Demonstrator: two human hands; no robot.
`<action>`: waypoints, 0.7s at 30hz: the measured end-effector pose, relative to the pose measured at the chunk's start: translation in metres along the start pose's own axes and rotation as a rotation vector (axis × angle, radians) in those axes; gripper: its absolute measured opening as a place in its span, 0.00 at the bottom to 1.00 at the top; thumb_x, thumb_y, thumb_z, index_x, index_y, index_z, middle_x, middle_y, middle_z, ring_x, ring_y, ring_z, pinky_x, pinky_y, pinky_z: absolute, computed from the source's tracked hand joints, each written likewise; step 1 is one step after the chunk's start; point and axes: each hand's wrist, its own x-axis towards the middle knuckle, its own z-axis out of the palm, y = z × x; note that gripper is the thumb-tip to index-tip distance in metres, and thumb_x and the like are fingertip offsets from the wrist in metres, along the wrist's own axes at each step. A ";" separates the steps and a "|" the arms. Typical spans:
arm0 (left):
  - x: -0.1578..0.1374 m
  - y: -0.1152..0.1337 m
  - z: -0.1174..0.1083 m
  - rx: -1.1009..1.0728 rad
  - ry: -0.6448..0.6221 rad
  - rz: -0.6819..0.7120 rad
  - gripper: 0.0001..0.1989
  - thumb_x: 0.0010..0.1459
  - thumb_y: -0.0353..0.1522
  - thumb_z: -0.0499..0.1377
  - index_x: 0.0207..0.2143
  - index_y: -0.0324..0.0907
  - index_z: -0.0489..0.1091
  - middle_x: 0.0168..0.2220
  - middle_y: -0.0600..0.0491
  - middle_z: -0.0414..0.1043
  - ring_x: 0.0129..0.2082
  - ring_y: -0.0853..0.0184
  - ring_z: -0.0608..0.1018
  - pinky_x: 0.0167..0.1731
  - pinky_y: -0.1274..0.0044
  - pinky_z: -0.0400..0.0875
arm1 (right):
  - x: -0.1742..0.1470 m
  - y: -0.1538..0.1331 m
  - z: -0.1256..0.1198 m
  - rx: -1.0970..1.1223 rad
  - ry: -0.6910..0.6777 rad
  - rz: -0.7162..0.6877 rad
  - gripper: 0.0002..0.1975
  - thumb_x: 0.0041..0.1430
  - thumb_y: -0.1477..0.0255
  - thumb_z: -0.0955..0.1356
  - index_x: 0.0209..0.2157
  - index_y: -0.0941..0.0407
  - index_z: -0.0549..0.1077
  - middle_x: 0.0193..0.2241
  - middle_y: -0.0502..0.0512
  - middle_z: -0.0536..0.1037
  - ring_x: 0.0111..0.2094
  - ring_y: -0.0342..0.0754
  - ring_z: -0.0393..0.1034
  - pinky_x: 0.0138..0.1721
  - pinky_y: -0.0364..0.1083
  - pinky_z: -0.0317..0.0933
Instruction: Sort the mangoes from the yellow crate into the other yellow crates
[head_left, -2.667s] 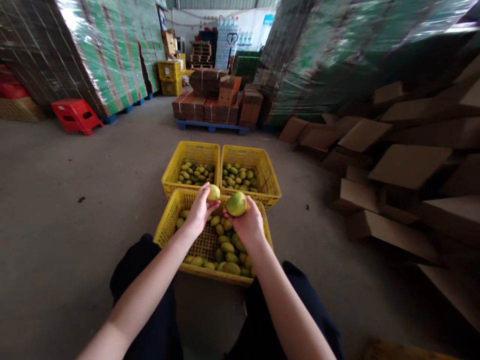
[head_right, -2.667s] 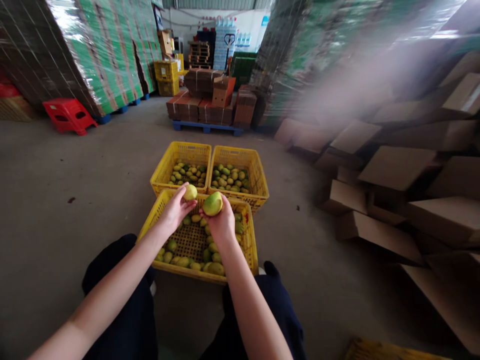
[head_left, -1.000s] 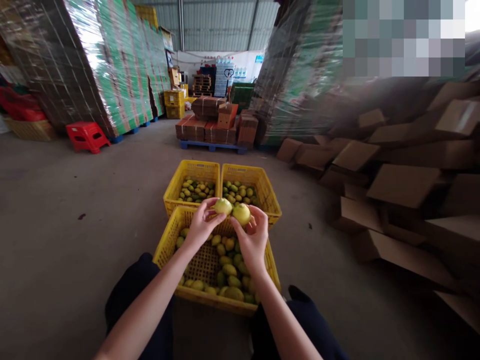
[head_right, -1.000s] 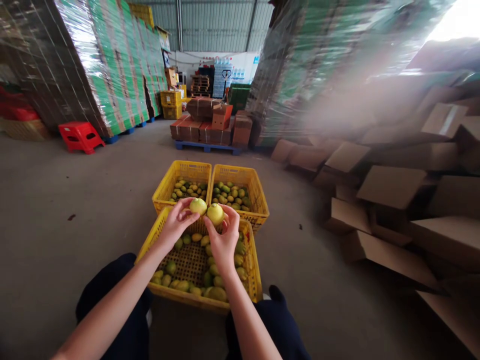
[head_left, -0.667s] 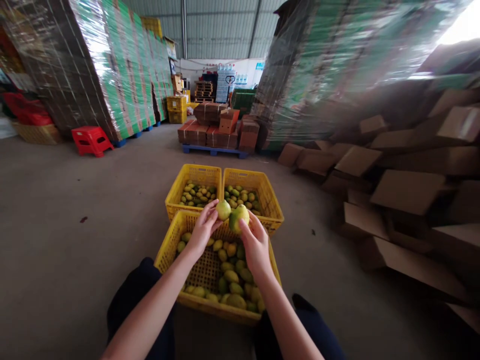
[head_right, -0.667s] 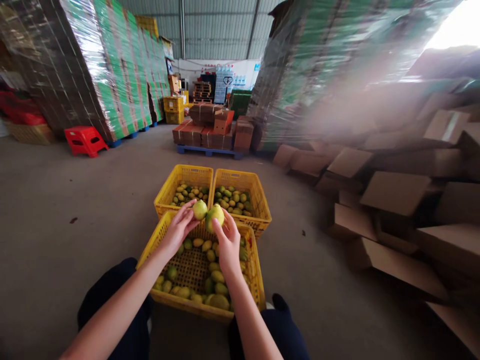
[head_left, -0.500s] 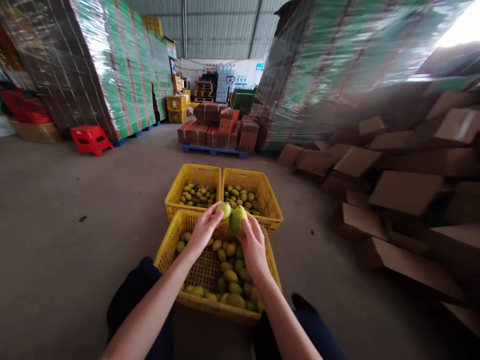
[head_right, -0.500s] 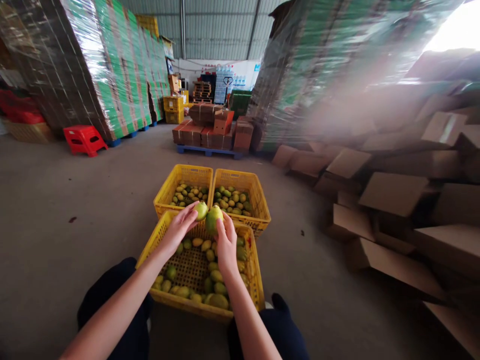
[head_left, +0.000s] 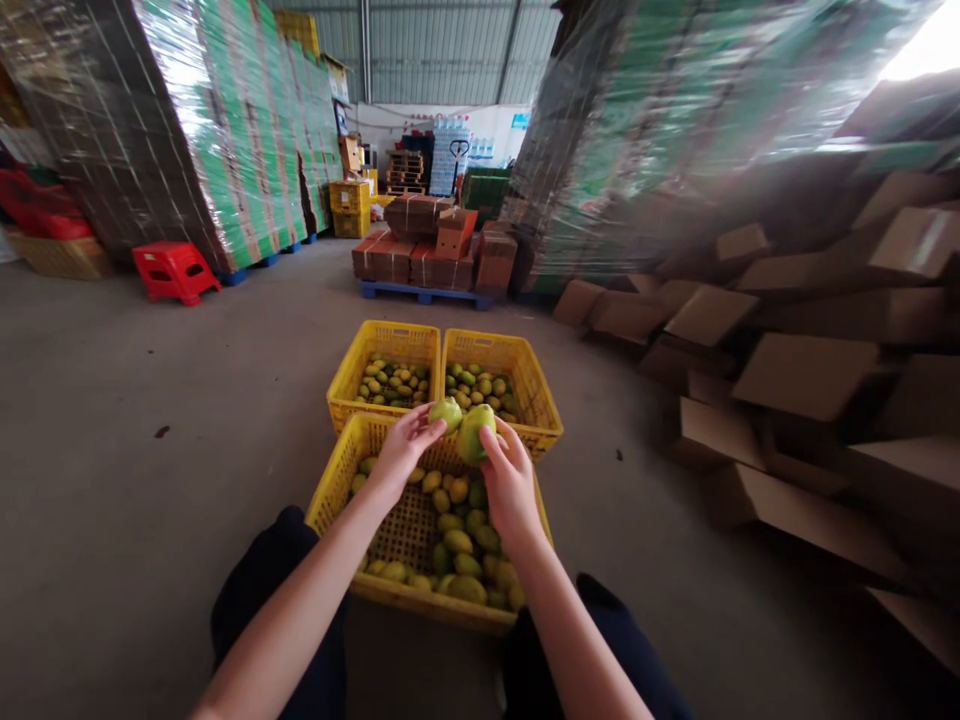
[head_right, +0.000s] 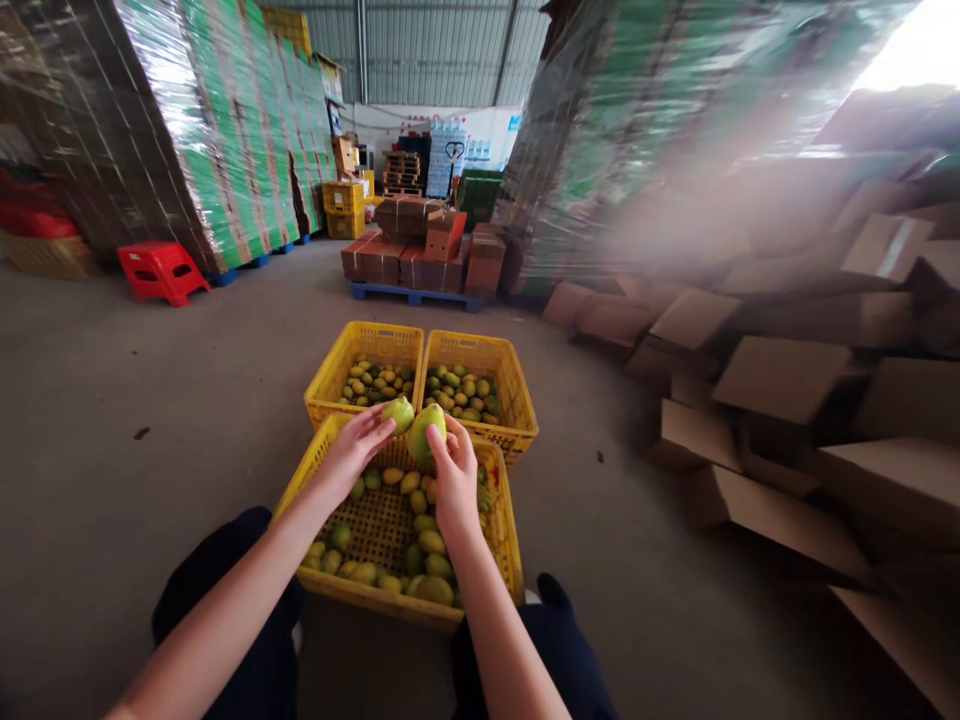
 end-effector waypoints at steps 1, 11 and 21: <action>-0.001 0.001 0.000 -0.007 -0.001 -0.003 0.21 0.46 0.33 0.69 0.45 0.38 0.75 0.44 0.45 0.78 0.47 0.58 0.77 0.54 0.64 0.68 | 0.000 -0.001 0.000 0.016 -0.005 0.015 0.21 0.43 0.57 0.75 0.39 0.52 0.75 0.34 0.51 0.80 0.36 0.50 0.74 0.37 0.48 0.67; -0.002 0.005 -0.005 -0.036 -0.005 -0.025 0.21 0.49 0.36 0.68 0.47 0.43 0.74 0.46 0.48 0.77 0.48 0.59 0.77 0.49 0.66 0.73 | 0.005 0.000 -0.004 0.102 0.002 0.142 0.22 0.40 0.54 0.75 0.35 0.52 0.77 0.34 0.50 0.81 0.32 0.48 0.74 0.30 0.46 0.67; -0.001 -0.008 -0.004 0.120 -0.077 0.026 0.23 0.43 0.37 0.71 0.42 0.42 0.73 0.38 0.51 0.80 0.39 0.62 0.80 0.43 0.69 0.75 | -0.005 -0.006 0.003 0.027 -0.143 0.119 0.17 0.44 0.57 0.74 0.33 0.54 0.78 0.33 0.51 0.81 0.34 0.52 0.74 0.34 0.48 0.68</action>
